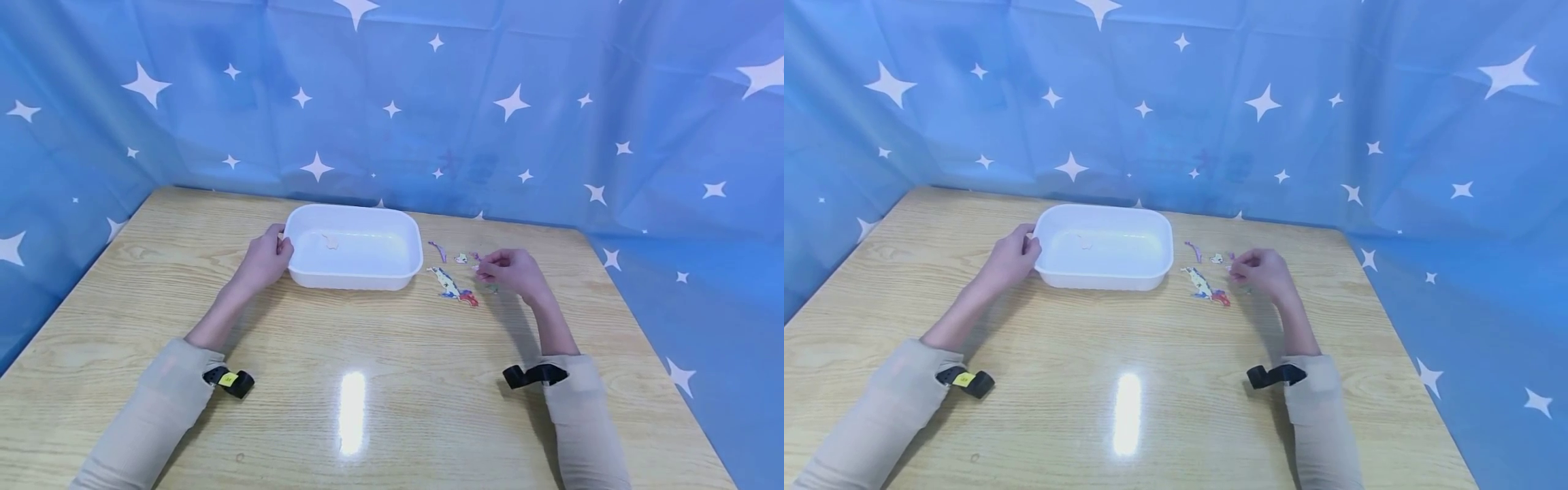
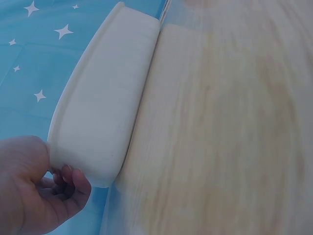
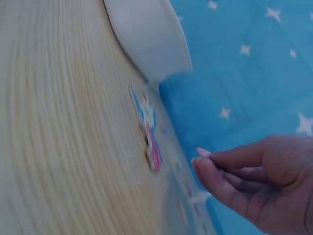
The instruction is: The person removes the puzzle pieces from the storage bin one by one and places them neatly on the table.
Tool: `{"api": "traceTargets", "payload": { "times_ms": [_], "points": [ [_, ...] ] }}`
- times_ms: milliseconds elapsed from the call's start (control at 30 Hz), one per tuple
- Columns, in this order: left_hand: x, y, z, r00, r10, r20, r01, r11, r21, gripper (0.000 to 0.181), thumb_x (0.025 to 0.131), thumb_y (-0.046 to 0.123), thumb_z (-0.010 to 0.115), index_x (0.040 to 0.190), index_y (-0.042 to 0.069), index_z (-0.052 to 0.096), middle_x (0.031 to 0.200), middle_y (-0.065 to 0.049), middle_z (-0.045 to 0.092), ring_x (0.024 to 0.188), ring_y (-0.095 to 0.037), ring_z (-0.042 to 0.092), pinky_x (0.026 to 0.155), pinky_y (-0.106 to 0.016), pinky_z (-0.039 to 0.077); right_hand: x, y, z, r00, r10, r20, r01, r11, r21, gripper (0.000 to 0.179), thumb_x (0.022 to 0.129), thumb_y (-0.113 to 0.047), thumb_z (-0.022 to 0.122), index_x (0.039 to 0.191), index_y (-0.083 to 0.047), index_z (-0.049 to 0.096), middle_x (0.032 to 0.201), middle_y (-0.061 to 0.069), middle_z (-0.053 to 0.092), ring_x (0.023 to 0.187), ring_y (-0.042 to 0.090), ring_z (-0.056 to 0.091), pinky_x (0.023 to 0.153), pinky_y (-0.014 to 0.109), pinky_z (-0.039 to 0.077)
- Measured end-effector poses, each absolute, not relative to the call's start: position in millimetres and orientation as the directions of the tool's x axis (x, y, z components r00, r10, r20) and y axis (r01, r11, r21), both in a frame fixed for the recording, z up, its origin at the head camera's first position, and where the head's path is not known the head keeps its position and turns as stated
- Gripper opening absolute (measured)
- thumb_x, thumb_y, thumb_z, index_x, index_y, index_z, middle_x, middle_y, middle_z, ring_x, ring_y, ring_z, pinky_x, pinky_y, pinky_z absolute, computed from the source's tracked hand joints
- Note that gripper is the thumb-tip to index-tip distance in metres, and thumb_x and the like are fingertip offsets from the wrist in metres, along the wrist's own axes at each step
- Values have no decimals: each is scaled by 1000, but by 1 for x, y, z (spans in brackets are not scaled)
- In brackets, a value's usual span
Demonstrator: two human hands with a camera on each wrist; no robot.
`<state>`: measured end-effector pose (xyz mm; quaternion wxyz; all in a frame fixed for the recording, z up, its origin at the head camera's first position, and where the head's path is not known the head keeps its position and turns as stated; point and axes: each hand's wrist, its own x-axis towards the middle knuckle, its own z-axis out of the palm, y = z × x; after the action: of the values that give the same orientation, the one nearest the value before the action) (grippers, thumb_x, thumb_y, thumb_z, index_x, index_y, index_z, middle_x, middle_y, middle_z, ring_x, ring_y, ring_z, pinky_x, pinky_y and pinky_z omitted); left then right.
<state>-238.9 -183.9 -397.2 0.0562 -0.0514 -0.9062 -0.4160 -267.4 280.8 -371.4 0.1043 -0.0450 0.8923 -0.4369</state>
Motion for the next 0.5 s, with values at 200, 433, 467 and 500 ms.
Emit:
{"api": "traceTargets", "payload": {
  "times_ms": [200, 433, 467, 500],
  "points": [
    [-239, -184, -397, -988, 52, 145, 144, 655, 742, 47, 103, 11, 39, 142, -16, 41, 75, -8, 48, 60, -19, 46, 52, -29, 39, -272, 302, -383, -971, -117, -208, 80, 660, -747, 35, 100, -20, 64, 118, 10, 65, 104, 20, 70, 84, 18, 68, 74, 28, 57],
    [-239, -184, -397, -989, 55, 137, 139, 654, 743, 47, 103, 11, 38, 142, -16, 39, 76, -9, 47, 60, -19, 46, 51, -28, 39, -273, 309, -388, -973, -90, -213, 100, 667, -739, 35, 100, -18, 64, 119, 11, 64, 102, 19, 69, 80, 15, 67, 73, 26, 57],
    [-239, -184, -397, -989, 55, 135, 138, 654, 744, 48, 103, 11, 38, 143, -16, 39, 76, -9, 48, 61, -19, 46, 51, -28, 39, -273, 309, -389, -974, -85, -211, 101, 670, -736, 34, 100, -17, 64, 119, 11, 64, 101, 19, 70, 79, 15, 67, 73, 26, 57],
    [-239, -184, -397, -989, 57, 133, 138, 652, 746, 48, 104, 11, 38, 143, -16, 39, 77, -9, 48, 61, -19, 46, 51, -28, 39, -273, 309, -389, -975, -82, -209, 101, 672, -734, 34, 99, -16, 64, 118, 12, 64, 100, 18, 70, 79, 14, 66, 73, 26, 57]
  ]
}}
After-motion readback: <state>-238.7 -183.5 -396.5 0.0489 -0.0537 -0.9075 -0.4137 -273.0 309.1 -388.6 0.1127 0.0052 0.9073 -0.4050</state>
